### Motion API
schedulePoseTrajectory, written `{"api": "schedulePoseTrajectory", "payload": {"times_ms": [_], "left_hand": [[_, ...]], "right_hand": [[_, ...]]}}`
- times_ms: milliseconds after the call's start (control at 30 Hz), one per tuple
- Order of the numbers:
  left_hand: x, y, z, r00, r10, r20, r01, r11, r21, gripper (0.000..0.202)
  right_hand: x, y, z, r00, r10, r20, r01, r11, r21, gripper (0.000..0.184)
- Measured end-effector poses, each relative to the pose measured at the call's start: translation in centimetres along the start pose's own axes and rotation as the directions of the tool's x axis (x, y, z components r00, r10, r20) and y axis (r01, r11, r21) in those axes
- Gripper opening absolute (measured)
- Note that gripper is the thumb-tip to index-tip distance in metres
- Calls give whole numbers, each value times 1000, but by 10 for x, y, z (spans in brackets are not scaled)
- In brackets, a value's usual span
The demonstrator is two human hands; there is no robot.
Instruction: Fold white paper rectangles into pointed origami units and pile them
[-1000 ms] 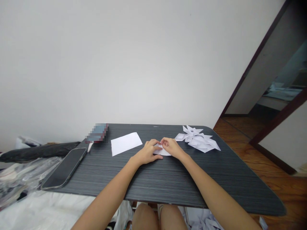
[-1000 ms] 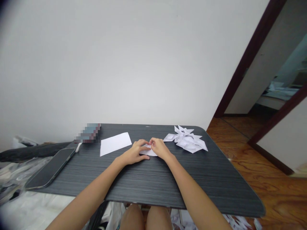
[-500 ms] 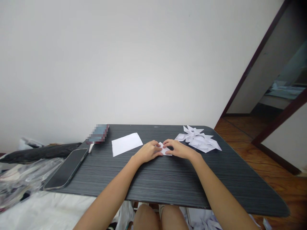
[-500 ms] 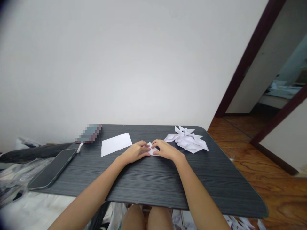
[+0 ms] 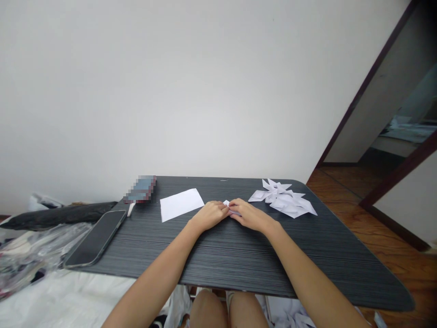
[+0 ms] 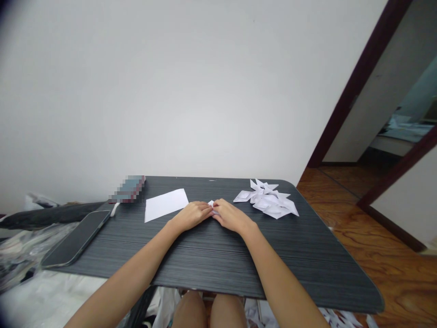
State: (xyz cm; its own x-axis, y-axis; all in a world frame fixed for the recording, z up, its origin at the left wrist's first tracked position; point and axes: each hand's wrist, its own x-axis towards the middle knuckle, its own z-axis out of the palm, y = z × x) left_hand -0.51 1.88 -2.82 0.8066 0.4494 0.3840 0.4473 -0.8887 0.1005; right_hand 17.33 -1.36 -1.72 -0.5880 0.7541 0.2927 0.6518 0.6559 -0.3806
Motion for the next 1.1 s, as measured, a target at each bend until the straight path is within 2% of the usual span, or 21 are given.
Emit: {"api": "schedulePoseTrajectory", "payload": {"times_ms": [100, 233, 400, 600, 800, 967, 1100], "left_hand": [[0, -2, 2, 997, 49, 59, -55, 994, 91, 31], [-1, -2, 1, 993, 56, 103, -72, 986, 152, 29], [-4, 3, -4, 996, 50, 68, -57, 993, 107, 26], [-8, 1, -3, 993, -118, -30, 115, 989, -91, 26], [-12, -15, -4, 954, -299, -29, 281, 921, -269, 23], [-10, -17, -1, 908, -419, -24, 402, 886, -232, 22], [-9, -16, 5, 906, -422, -35, 413, 900, -141, 19]], "right_hand": [[1, -1, 3, 1000, -6, -12, 6, 1000, -2, 23], [3, 1, 5, 1000, 15, -23, -16, 999, -38, 27], [6, 1, 8, 999, 37, -7, -37, 997, -73, 31], [5, 1, 13, 998, 53, -42, -56, 994, -95, 28], [3, 16, 9, 983, 132, -127, -122, 989, 85, 19], [4, 30, 11, 947, 287, -142, -267, 953, 143, 10], [7, 39, 18, 926, 353, -134, -343, 935, 95, 8]]}}
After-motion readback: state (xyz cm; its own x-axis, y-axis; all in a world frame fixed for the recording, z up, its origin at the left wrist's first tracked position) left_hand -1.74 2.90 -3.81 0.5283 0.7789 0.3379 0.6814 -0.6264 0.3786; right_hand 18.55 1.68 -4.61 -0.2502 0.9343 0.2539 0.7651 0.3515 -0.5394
